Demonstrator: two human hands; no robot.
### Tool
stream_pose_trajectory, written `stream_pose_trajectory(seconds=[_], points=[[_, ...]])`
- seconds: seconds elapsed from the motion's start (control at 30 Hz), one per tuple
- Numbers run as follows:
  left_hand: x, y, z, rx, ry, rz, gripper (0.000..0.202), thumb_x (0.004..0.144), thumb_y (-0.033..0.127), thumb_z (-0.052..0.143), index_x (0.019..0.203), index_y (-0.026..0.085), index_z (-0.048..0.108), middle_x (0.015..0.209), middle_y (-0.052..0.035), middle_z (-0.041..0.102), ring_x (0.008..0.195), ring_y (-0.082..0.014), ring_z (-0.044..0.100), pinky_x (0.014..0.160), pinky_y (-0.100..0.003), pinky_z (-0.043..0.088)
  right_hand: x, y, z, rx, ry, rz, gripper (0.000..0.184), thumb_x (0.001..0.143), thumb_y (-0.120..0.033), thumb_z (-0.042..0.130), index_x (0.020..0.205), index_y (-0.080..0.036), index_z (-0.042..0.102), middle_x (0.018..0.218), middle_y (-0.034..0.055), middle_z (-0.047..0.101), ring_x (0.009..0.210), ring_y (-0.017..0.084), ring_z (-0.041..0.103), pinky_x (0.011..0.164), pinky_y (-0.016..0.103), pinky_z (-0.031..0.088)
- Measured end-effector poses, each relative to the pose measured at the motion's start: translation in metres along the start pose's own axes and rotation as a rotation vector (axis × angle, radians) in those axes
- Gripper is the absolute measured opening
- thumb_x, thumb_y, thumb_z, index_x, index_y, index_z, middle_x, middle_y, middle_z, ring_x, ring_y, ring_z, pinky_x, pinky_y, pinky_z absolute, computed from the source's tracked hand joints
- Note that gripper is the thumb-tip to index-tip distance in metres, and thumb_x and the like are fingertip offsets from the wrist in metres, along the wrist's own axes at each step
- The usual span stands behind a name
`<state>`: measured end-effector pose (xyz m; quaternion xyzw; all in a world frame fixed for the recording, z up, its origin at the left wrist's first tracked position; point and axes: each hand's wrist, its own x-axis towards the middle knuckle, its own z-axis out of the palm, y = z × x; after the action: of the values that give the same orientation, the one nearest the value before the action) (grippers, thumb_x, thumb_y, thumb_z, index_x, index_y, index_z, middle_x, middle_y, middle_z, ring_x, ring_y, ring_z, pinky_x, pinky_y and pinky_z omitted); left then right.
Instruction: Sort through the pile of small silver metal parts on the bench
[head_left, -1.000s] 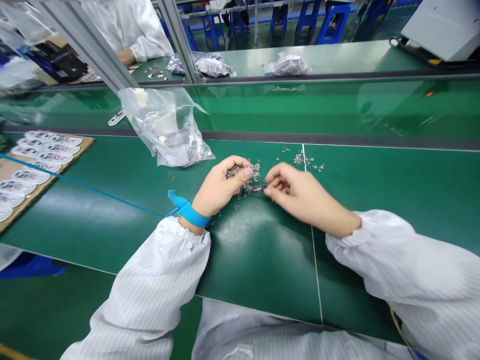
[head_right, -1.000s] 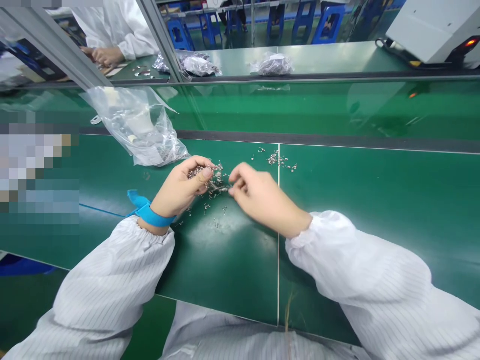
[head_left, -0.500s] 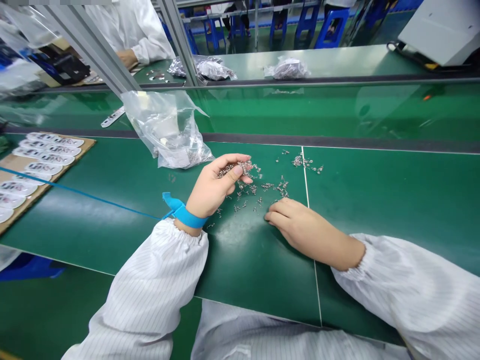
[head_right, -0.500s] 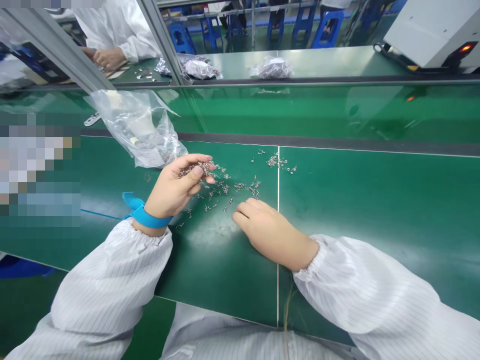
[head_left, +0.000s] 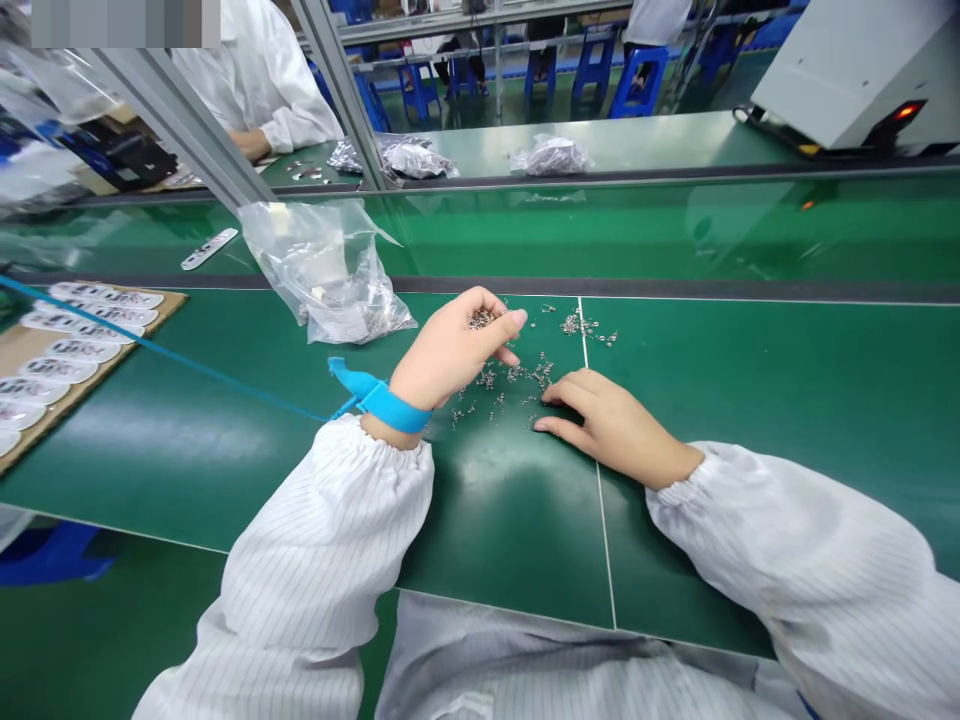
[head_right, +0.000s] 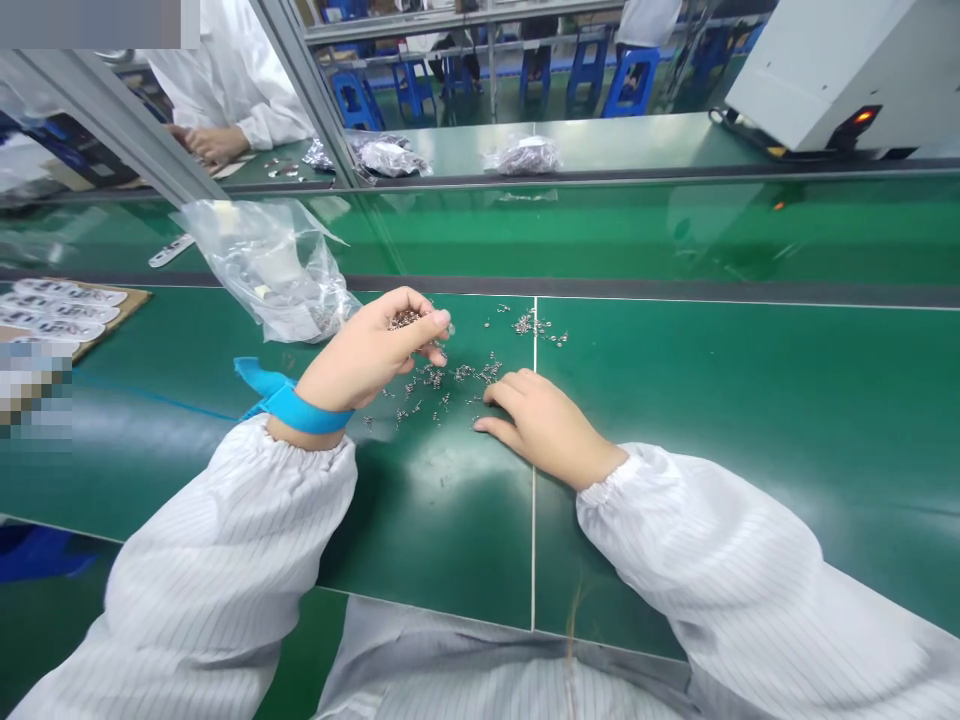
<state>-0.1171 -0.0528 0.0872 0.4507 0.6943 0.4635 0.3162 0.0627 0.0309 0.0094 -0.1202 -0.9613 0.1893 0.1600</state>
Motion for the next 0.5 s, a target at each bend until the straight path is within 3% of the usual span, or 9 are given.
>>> stream_pose_trajectory(seconds=[0.1, 0.2, 0.33, 0.5], points=[[0.001, 0.001, 0.002, -0.013, 0.016, 0.003, 0.019, 0.079, 0.030, 0.061, 0.075, 0.019, 0.047, 0.081, -0.0011, 0.064, 0.069, -0.0136, 0.066, 0.043, -0.017, 0.031, 0.001, -0.002, 0.001, 0.006, -0.016, 0.002, 0.019, 0.087, -0.032, 0.058, 0.094, -0.014, 0.058, 0.091, 0.0075, 0.060, 0.087, 0.020, 0.053, 0.079, 0.035, 0.047], [-0.001, -0.004, 0.000, -0.063, 0.024, -0.007, 0.016, 0.078, 0.026, 0.062, 0.079, 0.020, 0.047, 0.077, -0.0009, 0.067, 0.060, -0.0115, 0.063, 0.042, -0.017, 0.032, 0.003, -0.002, 0.002, 0.026, -0.017, 0.017, 0.016, 0.088, -0.028, 0.056, 0.094, -0.014, 0.058, 0.090, 0.0070, 0.060, 0.086, 0.020, 0.053, 0.079, 0.034, 0.046], [-0.004, -0.009, -0.004, -0.019, 0.000, -0.028, 0.021, 0.081, 0.037, 0.060, 0.093, 0.020, 0.057, 0.072, 0.0000, 0.066, 0.050, -0.0083, 0.056, 0.044, -0.019, 0.037, 0.004, 0.001, 0.002, 0.077, -0.018, 0.046, 0.009, 0.089, -0.023, 0.053, 0.090, -0.015, 0.058, 0.086, 0.0056, 0.060, 0.084, 0.019, 0.053, 0.077, 0.033, 0.046], [-0.004, -0.013, -0.005, 0.055, -0.021, -0.001, 0.024, 0.083, 0.043, 0.058, 0.080, 0.019, 0.061, 0.078, -0.0019, 0.070, 0.046, -0.0049, 0.047, 0.041, -0.019, 0.030, 0.005, 0.002, 0.003, 0.109, -0.017, 0.046, 0.009, 0.089, -0.023, 0.053, 0.088, -0.016, 0.059, 0.084, 0.0046, 0.060, 0.082, 0.018, 0.052, 0.076, 0.032, 0.045]])
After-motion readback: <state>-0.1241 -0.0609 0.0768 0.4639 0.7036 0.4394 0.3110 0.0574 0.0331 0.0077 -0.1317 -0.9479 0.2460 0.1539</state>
